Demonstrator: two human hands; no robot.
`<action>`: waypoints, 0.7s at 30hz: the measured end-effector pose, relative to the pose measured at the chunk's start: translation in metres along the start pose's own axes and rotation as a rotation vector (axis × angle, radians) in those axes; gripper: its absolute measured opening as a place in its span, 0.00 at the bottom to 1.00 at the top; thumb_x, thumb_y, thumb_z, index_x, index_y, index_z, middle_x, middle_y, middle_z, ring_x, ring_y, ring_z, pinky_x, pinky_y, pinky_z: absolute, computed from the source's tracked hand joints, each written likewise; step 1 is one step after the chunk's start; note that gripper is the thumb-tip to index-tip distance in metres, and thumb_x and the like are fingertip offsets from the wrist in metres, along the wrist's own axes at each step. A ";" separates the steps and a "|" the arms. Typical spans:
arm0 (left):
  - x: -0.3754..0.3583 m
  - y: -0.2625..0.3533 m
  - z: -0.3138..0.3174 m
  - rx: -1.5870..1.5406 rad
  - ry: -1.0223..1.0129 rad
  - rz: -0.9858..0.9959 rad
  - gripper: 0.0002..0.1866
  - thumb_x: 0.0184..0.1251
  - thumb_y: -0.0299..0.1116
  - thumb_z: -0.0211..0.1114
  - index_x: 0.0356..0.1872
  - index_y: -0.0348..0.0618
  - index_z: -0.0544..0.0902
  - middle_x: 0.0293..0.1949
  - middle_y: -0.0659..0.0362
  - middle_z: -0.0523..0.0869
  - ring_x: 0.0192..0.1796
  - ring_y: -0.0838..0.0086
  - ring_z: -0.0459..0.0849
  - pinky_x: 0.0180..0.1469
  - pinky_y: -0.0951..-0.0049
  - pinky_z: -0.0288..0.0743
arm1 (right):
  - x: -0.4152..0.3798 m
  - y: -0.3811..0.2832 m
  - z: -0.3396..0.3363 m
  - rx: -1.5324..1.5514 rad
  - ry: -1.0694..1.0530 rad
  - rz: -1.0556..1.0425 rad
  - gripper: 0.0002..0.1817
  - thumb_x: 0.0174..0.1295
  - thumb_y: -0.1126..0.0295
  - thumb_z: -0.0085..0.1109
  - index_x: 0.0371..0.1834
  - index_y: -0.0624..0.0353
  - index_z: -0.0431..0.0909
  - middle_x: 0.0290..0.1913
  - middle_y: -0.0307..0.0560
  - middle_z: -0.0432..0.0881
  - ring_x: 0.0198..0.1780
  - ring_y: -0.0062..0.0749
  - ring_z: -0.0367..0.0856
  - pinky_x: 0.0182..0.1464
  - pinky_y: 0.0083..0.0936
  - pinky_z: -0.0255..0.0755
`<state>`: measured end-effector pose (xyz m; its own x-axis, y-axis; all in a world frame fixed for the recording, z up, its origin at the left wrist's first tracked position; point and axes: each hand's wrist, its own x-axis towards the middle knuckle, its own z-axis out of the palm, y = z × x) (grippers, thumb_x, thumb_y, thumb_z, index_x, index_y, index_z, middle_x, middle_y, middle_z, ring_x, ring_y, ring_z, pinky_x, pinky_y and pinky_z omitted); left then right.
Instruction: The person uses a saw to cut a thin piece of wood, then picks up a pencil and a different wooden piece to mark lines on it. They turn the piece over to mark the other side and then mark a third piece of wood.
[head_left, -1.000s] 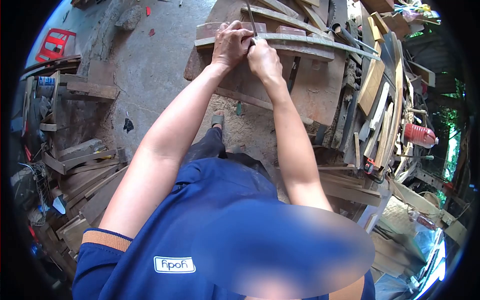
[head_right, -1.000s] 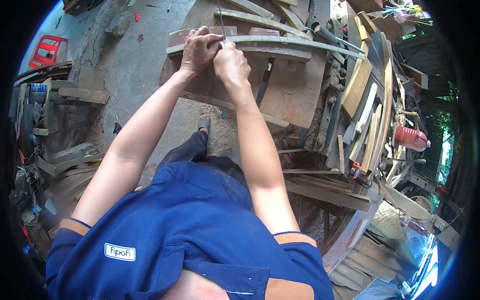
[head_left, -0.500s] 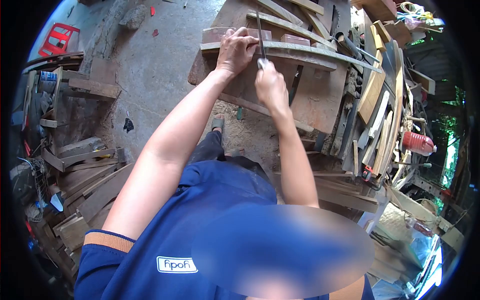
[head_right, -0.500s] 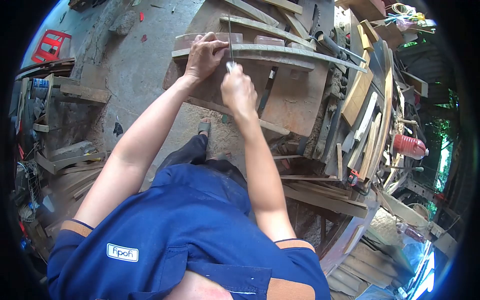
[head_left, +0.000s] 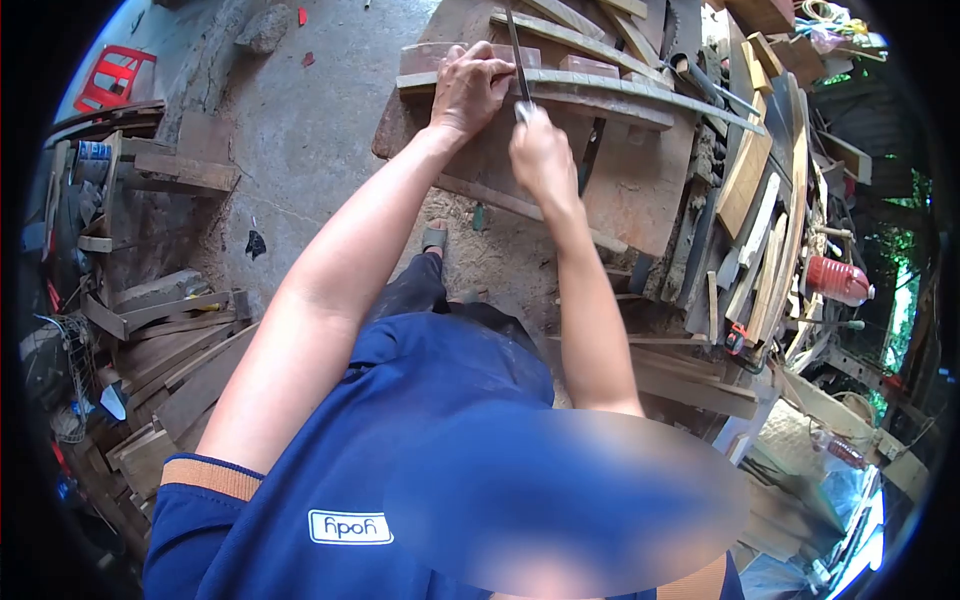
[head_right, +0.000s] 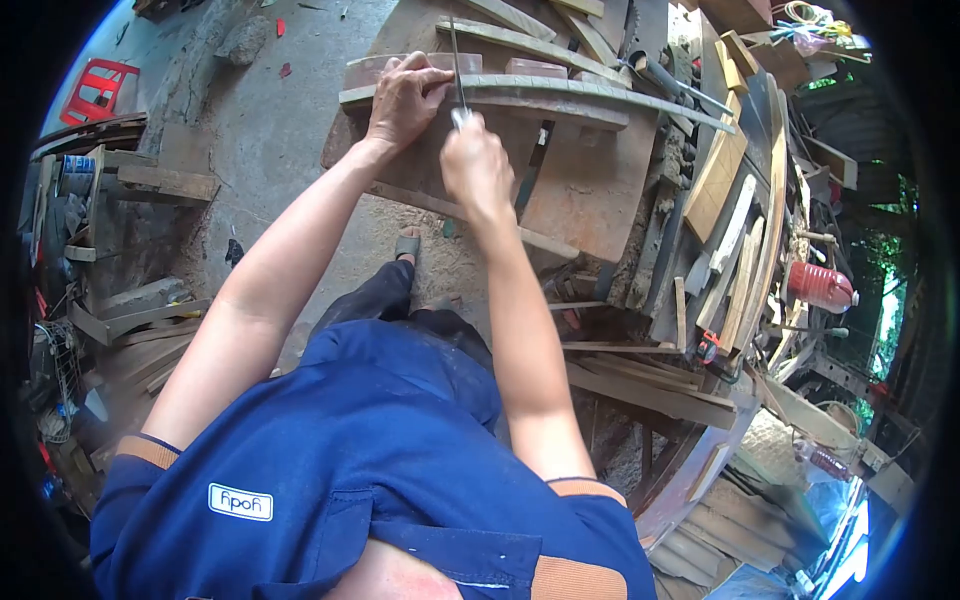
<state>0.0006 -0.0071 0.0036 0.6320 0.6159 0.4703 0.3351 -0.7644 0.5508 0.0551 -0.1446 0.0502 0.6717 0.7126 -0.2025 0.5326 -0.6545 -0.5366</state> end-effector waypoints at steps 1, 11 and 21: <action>0.000 -0.001 0.002 0.001 0.007 0.000 0.10 0.57 0.34 0.72 0.41 0.50 0.91 0.37 0.61 0.84 0.44 0.61 0.79 0.51 0.64 0.75 | 0.017 -0.007 0.000 -0.008 -0.006 0.011 0.17 0.69 0.64 0.45 0.49 0.66 0.76 0.44 0.72 0.84 0.50 0.67 0.83 0.54 0.54 0.77; -0.001 -0.001 0.001 0.014 0.018 0.010 0.10 0.58 0.35 0.71 0.41 0.51 0.91 0.37 0.61 0.84 0.45 0.61 0.79 0.52 0.65 0.75 | 0.005 -0.001 0.007 -0.020 -0.001 0.026 0.17 0.70 0.63 0.44 0.49 0.65 0.74 0.45 0.72 0.84 0.50 0.67 0.83 0.53 0.54 0.77; -0.001 0.002 -0.001 -0.036 0.015 0.003 0.10 0.59 0.32 0.70 0.41 0.50 0.91 0.36 0.60 0.83 0.44 0.61 0.79 0.52 0.64 0.74 | -0.011 0.007 -0.024 0.200 -0.203 0.146 0.17 0.68 0.62 0.44 0.49 0.63 0.75 0.45 0.74 0.82 0.50 0.65 0.83 0.53 0.55 0.75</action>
<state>0.0002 -0.0090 0.0047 0.6221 0.6164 0.4827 0.3077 -0.7594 0.5733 0.0641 -0.1630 0.0676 0.6062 0.6640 -0.4377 0.3127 -0.7050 -0.6365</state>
